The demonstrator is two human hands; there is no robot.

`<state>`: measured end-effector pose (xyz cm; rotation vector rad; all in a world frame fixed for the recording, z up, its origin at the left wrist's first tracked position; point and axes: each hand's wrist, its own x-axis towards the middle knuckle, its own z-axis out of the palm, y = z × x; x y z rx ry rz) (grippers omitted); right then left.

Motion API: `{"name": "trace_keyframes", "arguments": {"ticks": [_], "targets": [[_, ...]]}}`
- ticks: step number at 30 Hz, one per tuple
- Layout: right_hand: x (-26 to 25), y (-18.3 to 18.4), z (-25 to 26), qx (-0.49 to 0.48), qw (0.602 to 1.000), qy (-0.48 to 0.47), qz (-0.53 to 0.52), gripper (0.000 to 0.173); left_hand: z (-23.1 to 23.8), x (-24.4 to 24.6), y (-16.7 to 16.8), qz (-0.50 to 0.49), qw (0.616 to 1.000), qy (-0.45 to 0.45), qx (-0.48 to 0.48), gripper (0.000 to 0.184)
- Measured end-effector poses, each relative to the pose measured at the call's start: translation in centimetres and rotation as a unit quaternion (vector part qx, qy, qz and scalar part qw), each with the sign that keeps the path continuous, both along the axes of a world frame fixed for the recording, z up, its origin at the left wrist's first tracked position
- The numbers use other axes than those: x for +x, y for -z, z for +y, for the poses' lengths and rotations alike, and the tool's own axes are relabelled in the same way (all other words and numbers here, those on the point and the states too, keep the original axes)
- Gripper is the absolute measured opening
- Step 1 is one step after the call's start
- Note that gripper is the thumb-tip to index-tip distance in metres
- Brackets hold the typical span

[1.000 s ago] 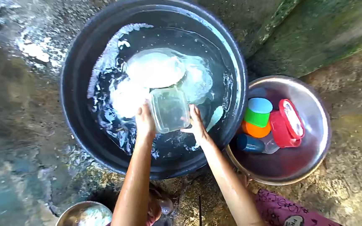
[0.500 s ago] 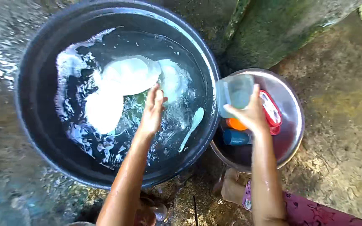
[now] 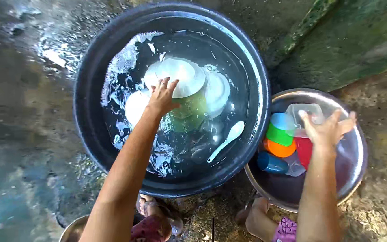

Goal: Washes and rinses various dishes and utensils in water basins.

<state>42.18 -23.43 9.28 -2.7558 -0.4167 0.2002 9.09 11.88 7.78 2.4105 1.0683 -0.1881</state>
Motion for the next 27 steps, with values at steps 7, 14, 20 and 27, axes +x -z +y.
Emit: {"name": "trace_keyframes", "arguments": {"ticks": [7,14,20,27], "targets": [[-6.9,-3.5,6.1,0.223,0.953,-0.172,-0.111,0.056,0.5,2.2,3.1,0.099,0.992,0.061,0.055,0.057],[-9.9,-1.4,9.1,0.195,0.950,-0.245,0.009,0.052,-0.5,-1.8,-4.6,-0.081,0.959,0.162,0.220,0.042],[-11.7,-0.2,13.1,0.243,0.912,-0.259,0.207,0.071,-2.2,-6.2,-16.1,-0.146,0.973,-0.035,0.178,0.047],[-19.1,3.6,19.4,0.130,0.867,-0.322,0.358,0.076,-2.7,-8.9,-8.4,-0.038,0.979,-0.188,-0.062,0.048]]}}
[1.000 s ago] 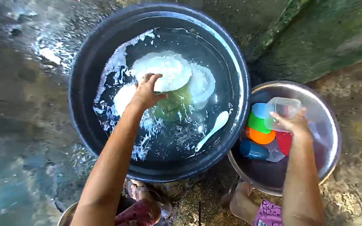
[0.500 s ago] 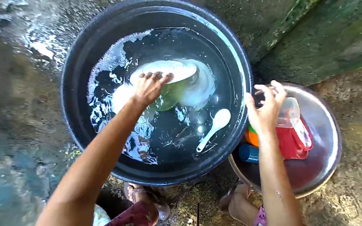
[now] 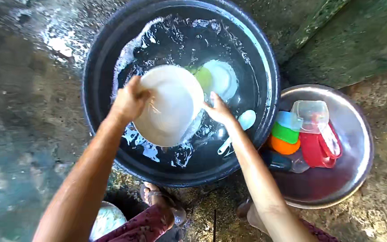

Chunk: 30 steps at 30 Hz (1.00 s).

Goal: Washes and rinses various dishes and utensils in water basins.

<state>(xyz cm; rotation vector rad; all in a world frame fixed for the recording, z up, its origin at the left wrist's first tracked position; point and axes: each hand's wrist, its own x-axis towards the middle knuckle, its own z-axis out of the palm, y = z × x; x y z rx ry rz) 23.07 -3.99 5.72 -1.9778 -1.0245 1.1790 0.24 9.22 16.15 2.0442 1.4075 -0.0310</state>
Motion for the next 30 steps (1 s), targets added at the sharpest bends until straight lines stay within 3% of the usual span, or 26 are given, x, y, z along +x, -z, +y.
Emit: {"name": "trace_keyframes", "arguments": {"ticks": [2,4,7,8,10,12,15,18,20,22,24,26,28,30], "targets": [[-1.4,1.9,0.3,-0.063,0.997,-0.025,-0.041,0.072,0.0,-1.2,4.9,0.029,0.997,-0.006,-0.065,0.055],[-2.0,4.1,-0.3,-0.080,0.995,0.008,-0.051,0.057,-0.1,-1.9,9.2,0.049,0.996,-0.003,-0.080,0.058],[-2.9,6.3,-2.0,-0.101,0.977,0.117,0.149,0.045,-1.4,-0.3,13.3,0.079,0.993,0.006,0.084,0.058],[-3.5,6.2,-2.2,-0.105,0.959,0.163,0.207,0.045,-2.0,0.8,14.5,0.067,0.988,-0.006,0.139,0.060],[-4.2,5.6,-2.0,-0.069,0.928,0.239,0.278,0.046,-3.1,4.6,16.3,-0.019,0.985,-0.060,0.159,0.067],[-4.5,5.8,-1.7,-0.032,0.916,0.265,0.300,0.050,-4.8,8.5,16.6,-0.091,0.987,-0.047,0.127,0.067],[-4.5,5.7,-1.4,0.017,0.908,0.320,0.270,0.051,-8.0,12.0,15.5,-0.062,0.989,0.131,0.028,0.055],[-2.9,5.0,-1.5,0.023,0.907,0.377,0.188,0.045,-10.6,8.2,16.1,-0.083,0.946,0.313,0.001,0.059],[-1.7,4.7,-1.8,0.014,0.912,0.377,0.159,0.049,-10.0,3.3,15.4,-0.054,0.927,0.371,-0.016,0.060],[-2.3,4.6,-1.9,0.008,0.923,0.360,0.134,0.047,-6.8,-0.4,15.1,-0.015,0.947,0.320,-0.019,0.055],[-3.5,4.3,-2.0,-0.007,0.944,0.307,0.124,0.049,-3.1,-1.1,15.3,0.051,0.973,0.226,0.010,0.057],[-4.7,4.7,-1.9,-0.011,0.950,0.291,0.111,0.048,-1.7,1.7,14.2,0.082,0.986,0.140,0.024,0.060],[-4.5,4.8,-2.2,0.008,0.939,0.325,0.111,0.047,-3.1,5.8,13.3,0.042,0.994,0.098,0.019,0.058],[-3.3,5.0,-2.3,0.034,0.929,0.350,0.118,0.046,-4.7,8.5,15.4,-0.008,0.989,0.140,0.055,0.058]]}}
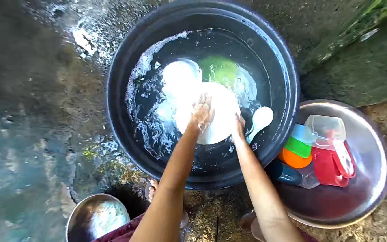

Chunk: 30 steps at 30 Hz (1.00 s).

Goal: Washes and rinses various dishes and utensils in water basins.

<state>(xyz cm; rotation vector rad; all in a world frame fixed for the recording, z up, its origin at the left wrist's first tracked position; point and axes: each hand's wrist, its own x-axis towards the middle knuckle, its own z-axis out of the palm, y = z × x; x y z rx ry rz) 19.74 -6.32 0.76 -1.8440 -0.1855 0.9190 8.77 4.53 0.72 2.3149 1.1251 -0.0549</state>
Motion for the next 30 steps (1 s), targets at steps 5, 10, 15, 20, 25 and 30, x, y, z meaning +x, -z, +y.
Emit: {"name": "trace_keyframes", "arguments": {"ticks": [5,10,15,20,25,30], "targets": [[1.8,0.4,-0.2,-0.044,0.999,-0.004,0.001,0.045,-3.5,-4.3,0.8,-0.032,0.972,0.227,-0.061,0.052],[-0.5,1.0,0.3,-0.052,0.992,-0.119,0.010,0.050,3.3,-10.7,-1.2,0.085,0.984,0.155,-0.040,0.052],[-1.7,1.2,0.4,-0.022,0.997,-0.065,0.045,0.047,0.3,-1.1,-0.1,-0.017,0.998,-0.027,-0.050,0.048],[-0.5,0.7,0.4,-0.081,0.996,0.009,0.037,0.058,-5.7,-2.2,0.4,-0.072,0.961,0.240,-0.115,0.047],[-0.9,0.9,0.3,-0.057,0.998,-0.033,0.010,0.050,0.9,-10.4,-0.8,0.009,0.972,0.220,-0.081,0.042],[-1.5,1.0,-0.1,-0.017,0.999,-0.045,-0.014,0.049,-0.6,-3.3,0.5,0.014,1.000,0.006,0.025,0.052]]}}
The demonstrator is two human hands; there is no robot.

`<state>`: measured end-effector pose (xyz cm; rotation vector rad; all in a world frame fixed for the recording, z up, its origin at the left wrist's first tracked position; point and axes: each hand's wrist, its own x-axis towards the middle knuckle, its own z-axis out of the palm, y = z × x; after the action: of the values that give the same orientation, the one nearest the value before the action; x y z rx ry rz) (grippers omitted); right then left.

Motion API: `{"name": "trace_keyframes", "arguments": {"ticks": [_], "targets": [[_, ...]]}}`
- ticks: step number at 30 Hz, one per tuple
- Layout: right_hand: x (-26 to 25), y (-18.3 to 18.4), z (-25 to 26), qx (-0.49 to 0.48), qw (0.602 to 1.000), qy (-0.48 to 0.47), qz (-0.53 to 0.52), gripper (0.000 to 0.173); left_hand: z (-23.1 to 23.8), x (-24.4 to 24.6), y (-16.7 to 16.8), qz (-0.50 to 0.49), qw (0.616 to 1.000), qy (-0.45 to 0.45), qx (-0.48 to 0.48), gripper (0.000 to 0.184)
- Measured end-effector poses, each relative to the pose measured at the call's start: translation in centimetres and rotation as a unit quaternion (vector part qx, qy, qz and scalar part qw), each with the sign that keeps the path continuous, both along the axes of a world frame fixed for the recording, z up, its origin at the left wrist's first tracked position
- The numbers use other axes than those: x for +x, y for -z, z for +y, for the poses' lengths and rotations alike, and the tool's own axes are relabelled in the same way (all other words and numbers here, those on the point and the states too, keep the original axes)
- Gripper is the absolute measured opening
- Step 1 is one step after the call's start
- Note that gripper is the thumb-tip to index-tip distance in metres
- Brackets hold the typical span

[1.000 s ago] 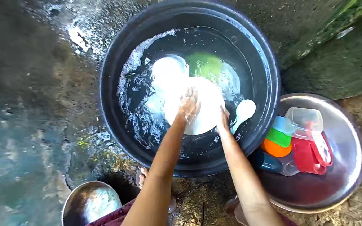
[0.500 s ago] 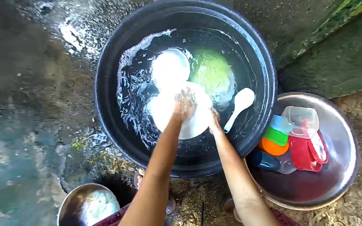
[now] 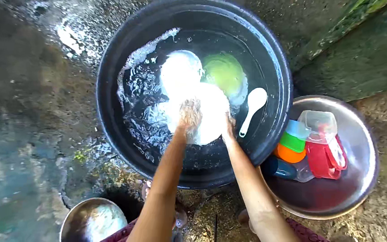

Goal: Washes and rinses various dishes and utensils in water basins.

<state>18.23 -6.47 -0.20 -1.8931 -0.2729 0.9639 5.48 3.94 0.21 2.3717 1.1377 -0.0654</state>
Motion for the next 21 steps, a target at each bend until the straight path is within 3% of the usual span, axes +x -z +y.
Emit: {"name": "trace_keyframes", "arguments": {"ticks": [3,5,7,10,12,14,16,17,19,21], "targets": [[1.4,0.6,0.3,0.008,0.996,0.083,-0.019,0.051,-4.6,1.5,1.7,-0.084,0.992,0.077,-0.047,0.064],[2.9,0.1,0.4,-0.009,0.995,0.093,-0.019,0.049,-6.6,0.3,1.4,-0.012,0.975,0.206,-0.079,0.074],[4.5,-0.7,0.1,-0.036,0.998,0.052,0.005,0.049,-7.4,-2.1,0.0,0.011,0.958,0.283,-0.043,0.051],[7.1,-2.5,-0.5,-0.072,0.989,-0.089,0.094,0.055,-7.0,-4.5,-4.7,-0.042,0.954,0.297,0.016,0.041],[8.1,-4.8,-0.6,-0.055,0.976,-0.153,0.143,0.065,-6.6,-5.0,-9.3,-0.100,0.960,0.260,0.036,0.034],[8.9,-6.1,-0.7,0.037,0.965,-0.209,0.157,0.078,-5.4,-4.7,-14.1,-0.146,0.971,0.186,0.037,0.023],[8.7,-6.2,-0.2,0.150,0.958,-0.231,0.083,0.081,-2.7,-4.1,-18.0,-0.152,0.983,0.096,0.027,0.025],[8.3,-6.1,0.1,0.176,0.957,-0.225,0.045,0.074,-0.8,-4.0,-19.0,-0.138,0.989,0.052,0.012,0.030],[6.9,-5.7,0.9,0.179,0.965,-0.191,-0.023,0.050,3.7,-4.2,-18.5,-0.087,0.994,-0.028,-0.066,0.040],[5.2,-4.7,1.8,0.129,0.973,-0.183,-0.060,0.041,7.5,-4.4,-15.0,-0.043,0.982,-0.089,-0.164,0.048]]}}
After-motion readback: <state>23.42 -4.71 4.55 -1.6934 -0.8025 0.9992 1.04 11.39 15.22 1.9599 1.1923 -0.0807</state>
